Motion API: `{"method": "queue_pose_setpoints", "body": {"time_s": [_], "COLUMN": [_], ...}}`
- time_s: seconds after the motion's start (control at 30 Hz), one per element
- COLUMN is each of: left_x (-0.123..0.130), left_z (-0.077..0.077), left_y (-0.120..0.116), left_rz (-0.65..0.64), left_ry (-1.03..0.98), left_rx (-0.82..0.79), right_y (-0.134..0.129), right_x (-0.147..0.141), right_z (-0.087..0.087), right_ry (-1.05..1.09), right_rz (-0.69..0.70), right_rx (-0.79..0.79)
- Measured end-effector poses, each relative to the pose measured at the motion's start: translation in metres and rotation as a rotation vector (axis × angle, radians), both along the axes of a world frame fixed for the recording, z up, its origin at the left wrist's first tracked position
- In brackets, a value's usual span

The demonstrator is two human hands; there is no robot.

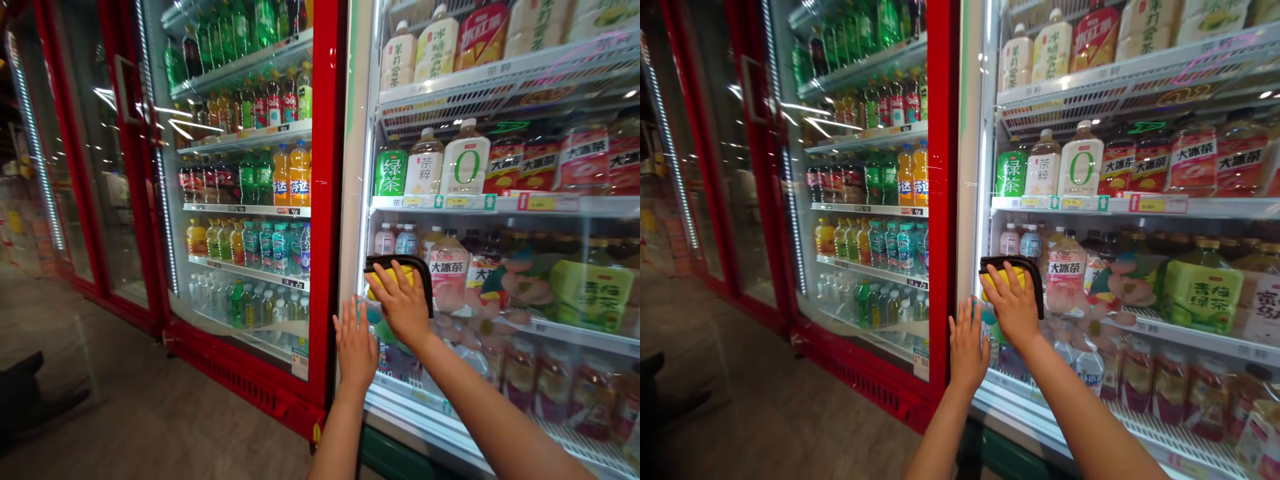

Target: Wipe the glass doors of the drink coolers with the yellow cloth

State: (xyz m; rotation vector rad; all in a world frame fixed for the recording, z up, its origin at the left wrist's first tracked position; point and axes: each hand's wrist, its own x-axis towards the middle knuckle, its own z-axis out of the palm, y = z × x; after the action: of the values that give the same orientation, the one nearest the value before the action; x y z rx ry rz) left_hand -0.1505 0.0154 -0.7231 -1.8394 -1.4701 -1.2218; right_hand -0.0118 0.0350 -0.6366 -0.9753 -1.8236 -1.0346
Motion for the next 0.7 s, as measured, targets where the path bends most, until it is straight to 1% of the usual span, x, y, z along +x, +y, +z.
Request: {"method": "queue_pose_setpoints", "body": {"time_s": [0.07, 0.13, 0.17, 0.23, 0.3, 0.33, 0.37, 0.43, 0.5, 0.57, 0.63, 0.7], "left_x": [-0.005, -0.010, -0.013, -0.016, -0.016, -0.016, -0.016, -0.015, -0.014, -0.015, -0.016, -0.017], "left_z": [-0.001, -0.001, -0.001, 0.000, 0.002, 0.002, 0.003, 0.004, 0.006, 0.007, 0.008, 0.009], "left_y": [0.001, 0.001, 0.001, 0.000, 0.000, 0.000, 0.000, -0.001, -0.003, -0.004, -0.006, -0.009], "left_rz": [0.027, 0.047, 0.053, 0.059, 0.062, 0.065, 0.068, 0.075, 0.077, 0.076, 0.078, 0.079], "left_ry": [-0.016, -0.023, -0.025, -0.030, -0.033, -0.034, -0.035, -0.035, -0.038, -0.045, -0.048, -0.039], "left_rx": [0.024, 0.041, 0.047, 0.051, 0.054, 0.057, 0.060, 0.069, 0.084, 0.101, 0.115, 0.122], "right_y": [0.005, 0.008, 0.010, 0.012, 0.013, 0.014, 0.014, 0.015, 0.016, 0.017, 0.018, 0.016], "right_x": [-0.005, -0.005, -0.004, -0.005, -0.011, -0.016, -0.021, -0.030, -0.034, -0.033, -0.028, -0.024], "right_z": [-0.005, -0.004, 0.002, 0.022, 0.045, 0.054, 0.060, 0.064, 0.066, 0.075, 0.093, 0.110], "right_ry": [-0.103, -0.213, -0.257, -0.286, -0.241, -0.204, -0.179, -0.216, -0.349, -0.456, -0.422, -0.297], "right_rz": [0.039, 0.076, 0.089, 0.092, 0.064, 0.046, 0.034, 0.052, 0.110, 0.149, 0.122, 0.063], "right_rx": [-0.013, -0.021, -0.023, -0.022, -0.023, -0.024, -0.028, -0.051, -0.091, -0.115, -0.099, -0.059]}}
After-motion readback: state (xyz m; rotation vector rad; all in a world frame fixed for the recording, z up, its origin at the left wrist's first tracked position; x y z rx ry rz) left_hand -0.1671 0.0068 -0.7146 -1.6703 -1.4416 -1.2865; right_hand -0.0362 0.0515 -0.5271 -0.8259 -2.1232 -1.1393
